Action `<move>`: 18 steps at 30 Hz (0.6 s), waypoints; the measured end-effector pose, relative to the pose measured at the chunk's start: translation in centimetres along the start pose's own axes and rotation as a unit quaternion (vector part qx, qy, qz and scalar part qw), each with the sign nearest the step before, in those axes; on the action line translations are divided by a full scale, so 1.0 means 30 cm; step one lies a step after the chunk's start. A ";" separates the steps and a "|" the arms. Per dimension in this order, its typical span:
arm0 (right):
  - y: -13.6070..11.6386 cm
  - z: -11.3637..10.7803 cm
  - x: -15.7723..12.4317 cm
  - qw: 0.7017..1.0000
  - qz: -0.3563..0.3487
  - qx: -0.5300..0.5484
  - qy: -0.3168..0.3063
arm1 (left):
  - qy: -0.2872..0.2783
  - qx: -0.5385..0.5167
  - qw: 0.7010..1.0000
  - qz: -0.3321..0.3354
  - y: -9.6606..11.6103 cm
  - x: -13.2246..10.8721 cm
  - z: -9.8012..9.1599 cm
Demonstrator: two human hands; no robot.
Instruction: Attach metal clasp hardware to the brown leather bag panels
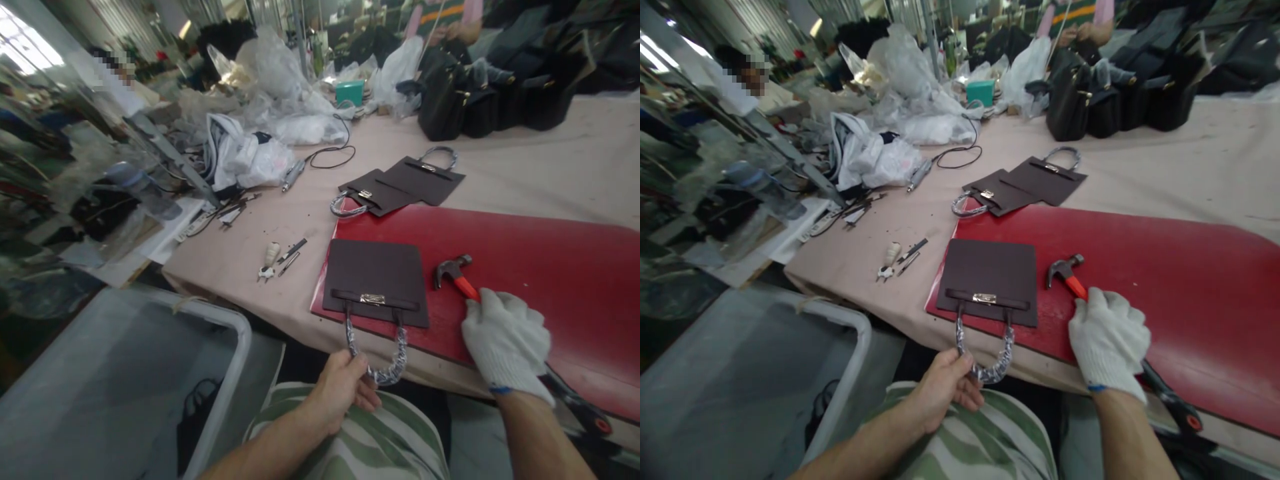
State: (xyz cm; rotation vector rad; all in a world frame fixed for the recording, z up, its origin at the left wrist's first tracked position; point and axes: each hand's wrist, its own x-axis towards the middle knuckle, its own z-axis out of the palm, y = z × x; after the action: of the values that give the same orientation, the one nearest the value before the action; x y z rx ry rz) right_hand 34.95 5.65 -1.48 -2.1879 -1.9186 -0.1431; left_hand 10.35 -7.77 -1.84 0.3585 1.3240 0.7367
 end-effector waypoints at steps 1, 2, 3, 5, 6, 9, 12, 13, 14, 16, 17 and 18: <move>0.017 -0.003 0.006 1.000 0.005 0.000 0.000 | -0.004 0.003 1.000 -0.002 -0.002 0.003 -0.004; 0.029 -0.006 0.008 1.000 0.018 0.000 0.003 | -0.009 0.005 1.000 -0.004 -0.002 0.006 -0.007; 0.035 -0.009 0.008 0.999 0.034 -0.001 0.009 | -0.013 0.007 1.000 -0.007 -0.001 0.009 -0.009; 0.023 -0.017 -0.003 0.998 0.060 0.005 0.036 | -0.022 0.011 1.000 -0.012 0.003 0.011 -0.010; 0.004 -0.021 -0.013 0.997 0.057 0.015 0.054 | -0.025 0.012 1.000 -0.013 0.006 0.011 -0.008; -0.102 -0.032 -0.058 0.994 -0.032 0.079 0.075 | -0.033 0.017 0.999 -0.012 0.012 0.006 0.001; -0.243 -0.035 -0.110 0.978 -0.158 0.135 0.024 | -0.050 0.018 0.998 -0.015 0.003 0.003 0.012; -0.287 -0.034 -0.126 0.972 -0.195 0.134 0.005 | -0.056 0.019 0.998 -0.019 -0.004 0.003 0.014; -0.325 -0.030 -0.139 0.966 -0.226 0.125 -0.013 | -0.061 0.021 0.998 -0.022 -0.013 0.003 0.015; -0.376 -0.021 -0.160 0.959 -0.264 0.098 -0.042 | -0.066 0.032 0.997 -0.028 -0.032 0.001 0.009; -0.390 -0.016 -0.167 0.957 -0.273 0.086 -0.051 | -0.068 0.041 0.996 -0.030 -0.040 -0.001 0.002; -0.395 -0.011 -0.172 0.956 -0.278 0.078 -0.054 | -0.069 0.054 0.996 -0.031 -0.045 -0.003 -0.009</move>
State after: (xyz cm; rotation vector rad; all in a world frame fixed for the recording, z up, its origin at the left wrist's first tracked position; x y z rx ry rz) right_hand 22.55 2.00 -1.05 -1.5361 -2.4647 0.0378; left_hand 10.47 -8.86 -2.67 0.4450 1.2421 0.5805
